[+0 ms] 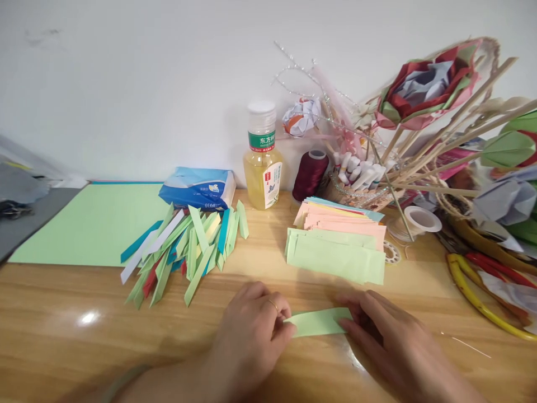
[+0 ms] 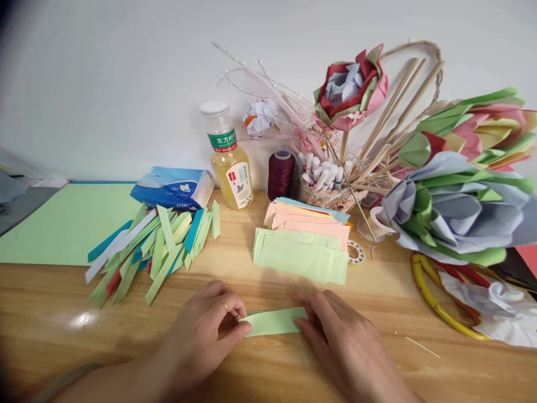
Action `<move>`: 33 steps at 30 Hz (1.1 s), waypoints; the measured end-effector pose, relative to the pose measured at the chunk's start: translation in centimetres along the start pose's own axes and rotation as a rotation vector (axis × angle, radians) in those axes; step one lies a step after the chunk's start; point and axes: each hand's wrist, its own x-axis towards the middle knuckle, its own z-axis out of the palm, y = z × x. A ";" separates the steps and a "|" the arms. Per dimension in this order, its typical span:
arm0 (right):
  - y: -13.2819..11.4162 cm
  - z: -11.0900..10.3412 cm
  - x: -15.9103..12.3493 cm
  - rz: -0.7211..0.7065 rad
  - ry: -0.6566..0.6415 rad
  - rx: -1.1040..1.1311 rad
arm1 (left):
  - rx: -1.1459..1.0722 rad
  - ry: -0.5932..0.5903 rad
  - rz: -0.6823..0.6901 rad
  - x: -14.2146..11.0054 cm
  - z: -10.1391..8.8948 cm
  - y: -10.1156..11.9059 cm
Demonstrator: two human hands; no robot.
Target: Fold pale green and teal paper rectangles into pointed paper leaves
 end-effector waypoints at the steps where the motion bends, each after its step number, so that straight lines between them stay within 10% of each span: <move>1: -0.1 0.0 -0.1 -0.017 0.011 -0.005 | -0.004 -0.012 -0.017 0.0 0.0 0.0; 25: -0.9 -0.7 -1.4 -0.152 -0.074 -0.163 | 0.150 -0.037 -0.005 0.6 -0.1 0.7; 33: 0.1 -0.1 -1.1 -0.155 0.138 -0.151 | -0.143 -0.041 -0.079 0.5 -0.3 -0.3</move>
